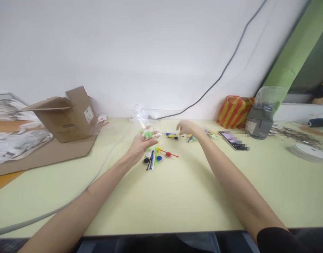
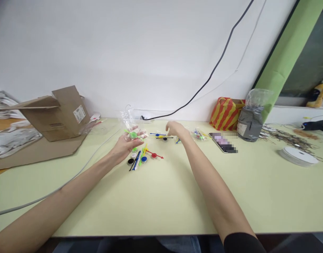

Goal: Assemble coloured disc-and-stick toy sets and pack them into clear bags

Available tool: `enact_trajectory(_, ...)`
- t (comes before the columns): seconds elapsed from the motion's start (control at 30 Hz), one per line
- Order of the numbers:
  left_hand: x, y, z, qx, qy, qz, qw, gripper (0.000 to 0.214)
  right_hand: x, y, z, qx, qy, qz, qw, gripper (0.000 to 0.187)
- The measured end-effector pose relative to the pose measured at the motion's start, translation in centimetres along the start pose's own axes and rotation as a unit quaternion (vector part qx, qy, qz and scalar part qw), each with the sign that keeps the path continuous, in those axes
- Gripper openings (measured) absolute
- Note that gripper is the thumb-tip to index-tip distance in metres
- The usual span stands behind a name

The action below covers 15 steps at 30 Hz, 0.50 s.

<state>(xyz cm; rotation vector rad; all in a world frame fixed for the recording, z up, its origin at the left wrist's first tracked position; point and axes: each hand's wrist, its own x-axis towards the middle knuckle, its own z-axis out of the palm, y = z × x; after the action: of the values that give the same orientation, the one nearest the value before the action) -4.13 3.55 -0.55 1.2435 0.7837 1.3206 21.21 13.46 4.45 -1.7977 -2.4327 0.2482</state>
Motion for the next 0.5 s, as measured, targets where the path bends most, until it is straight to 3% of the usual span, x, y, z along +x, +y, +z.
enact_trajectory(0.13, -0.4, 0.3, 0.5, -0.011, -0.060, -0.040, 0.997, 0.091, 0.4, 0.9, 2.3, -0.003, -0.033, 0.018, 0.999, 0.019)
enact_trajectory(0.3, -1.1, 1.4, 1.2, 0.012, -0.138, -0.089, 0.986, 0.088, 0.0, 1.9, 0.1, 0.052, -0.028, -0.016, 0.998, 0.013)
enact_trajectory(0.4, -1.3, 1.7, 1.1, 0.032, -0.176, -0.105, 0.978, 0.077, -0.8, 2.5, -2.4, 0.131, 0.033, -0.049, 0.990, 0.009)
enact_trajectory(0.5, -1.3, 1.7, 1.0, 0.049, -0.203, -0.104, 0.973, 0.074, -1.8, 2.3, -4.9, 0.206, 0.161, -0.090, 0.961, 0.009)
